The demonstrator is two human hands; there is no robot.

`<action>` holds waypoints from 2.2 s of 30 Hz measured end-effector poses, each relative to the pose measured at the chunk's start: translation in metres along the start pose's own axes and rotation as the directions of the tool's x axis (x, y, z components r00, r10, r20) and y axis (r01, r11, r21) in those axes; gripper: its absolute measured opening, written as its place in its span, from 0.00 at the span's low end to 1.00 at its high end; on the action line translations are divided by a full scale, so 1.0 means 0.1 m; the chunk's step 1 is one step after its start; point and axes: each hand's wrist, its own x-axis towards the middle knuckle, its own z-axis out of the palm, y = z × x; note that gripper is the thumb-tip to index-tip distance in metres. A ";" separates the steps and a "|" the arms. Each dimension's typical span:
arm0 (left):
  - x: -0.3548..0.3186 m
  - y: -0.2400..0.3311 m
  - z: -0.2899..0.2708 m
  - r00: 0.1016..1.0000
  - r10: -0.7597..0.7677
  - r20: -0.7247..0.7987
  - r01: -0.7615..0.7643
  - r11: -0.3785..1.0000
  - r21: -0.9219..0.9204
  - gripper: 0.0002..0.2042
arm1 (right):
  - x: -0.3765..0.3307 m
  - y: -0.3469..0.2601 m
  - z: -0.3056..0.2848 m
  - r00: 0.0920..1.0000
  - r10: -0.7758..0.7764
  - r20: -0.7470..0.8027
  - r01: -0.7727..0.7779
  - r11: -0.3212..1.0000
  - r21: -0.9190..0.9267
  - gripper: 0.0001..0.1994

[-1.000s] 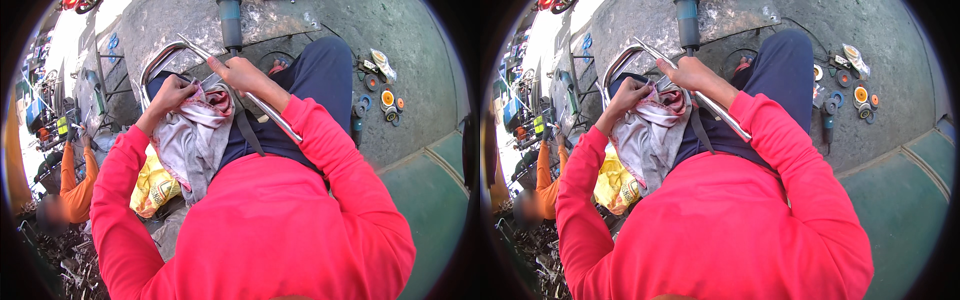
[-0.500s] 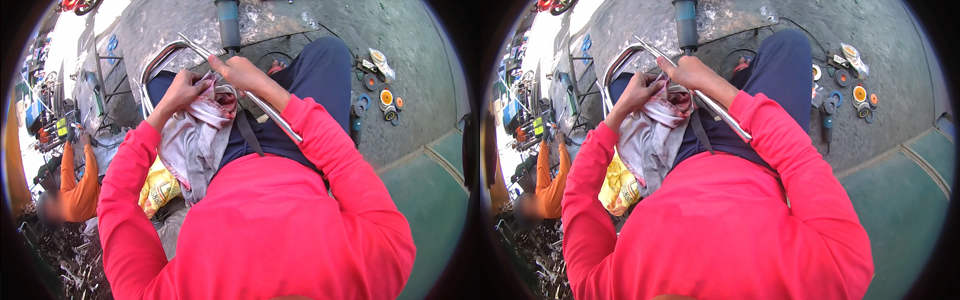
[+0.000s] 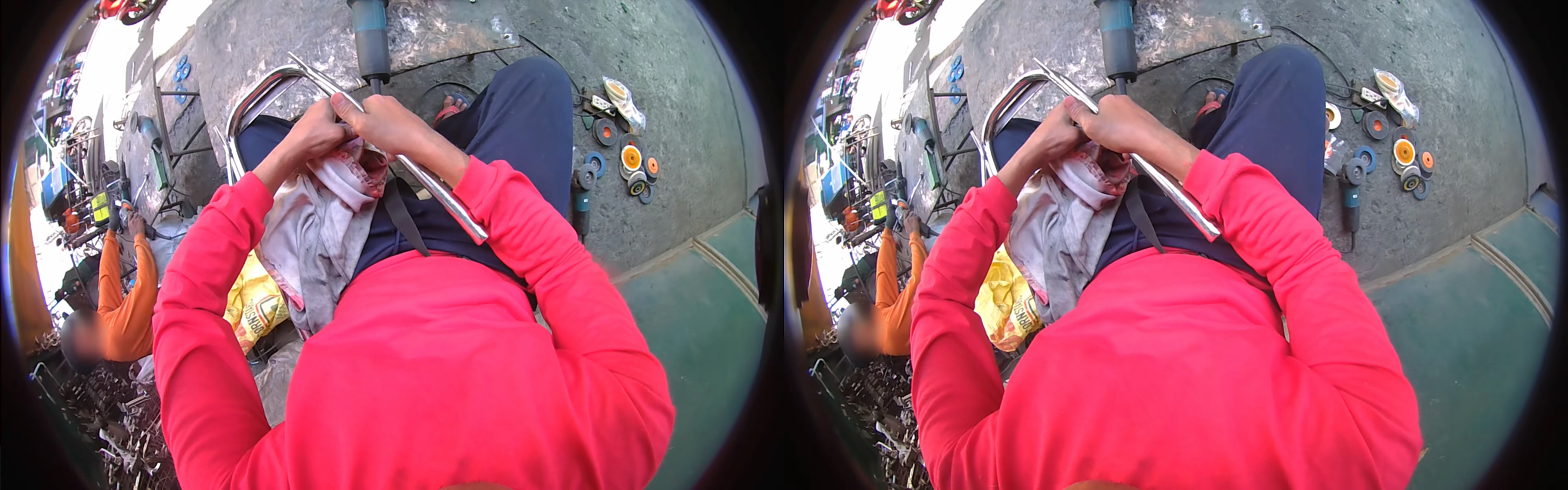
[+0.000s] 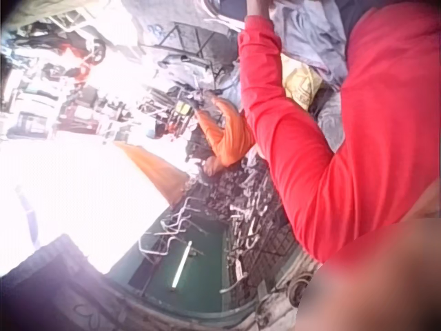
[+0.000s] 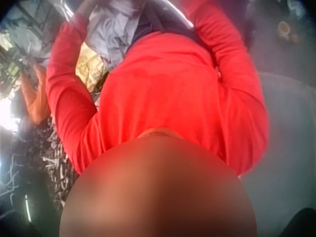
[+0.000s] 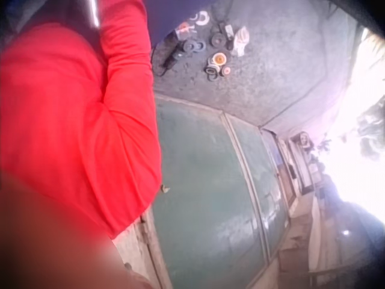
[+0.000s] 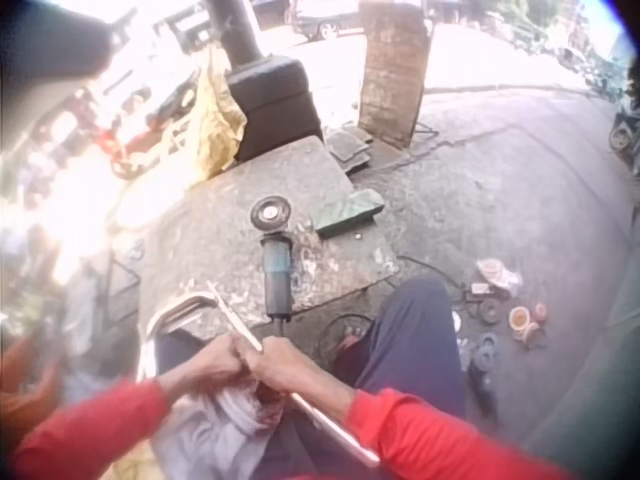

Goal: The person wipes a chrome metal frame with a cloth, rotating it to clean different sides. The person holds the frame with both hands and repeatedly rubs the cloth along its edges and surfaces.

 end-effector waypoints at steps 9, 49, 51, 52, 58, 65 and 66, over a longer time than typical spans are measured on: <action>-0.24 -0.06 -0.22 0.987 -0.161 0.025 0.158 0.983 0.096 0.14 | 0.03 0.00 -0.06 0.997 -0.001 -0.072 -0.006 0.995 -0.103 0.45; -1.44 0.06 0.28 0.832 0.247 -0.496 0.296 0.559 0.774 0.16 | -0.04 -0.14 -0.10 0.996 0.008 -0.093 -0.028 0.977 -0.210 0.38; -1.42 0.11 0.44 0.817 0.127 -0.562 0.431 0.513 0.743 0.20 | -0.05 -0.15 -0.11 0.997 0.043 -0.067 -0.054 0.984 -0.168 0.38; -1.40 0.13 0.51 0.787 0.125 -0.604 0.481 0.488 0.728 0.20 | -0.05 -0.15 -0.10 0.997 0.060 -0.049 -0.066 0.989 -0.133 0.37; -1.32 0.12 0.64 0.647 0.023 -0.762 0.661 0.481 0.576 0.14 | -0.06 -0.11 0.02 0.993 -0.026 -0.111 0.010 0.990 -0.143 0.36; -1.24 0.07 0.64 0.563 0.073 -0.823 0.601 0.648 0.468 0.07 | -0.02 -0.11 0.03 0.997 0.002 -0.071 -0.013 0.987 -0.158 0.28; -1.22 0.07 0.65 0.547 0.049 -0.836 0.604 0.668 0.434 0.07 | -0.02 -0.10 0.03 0.998 0.022 -0.067 -0.032 0.988 -0.148 0.28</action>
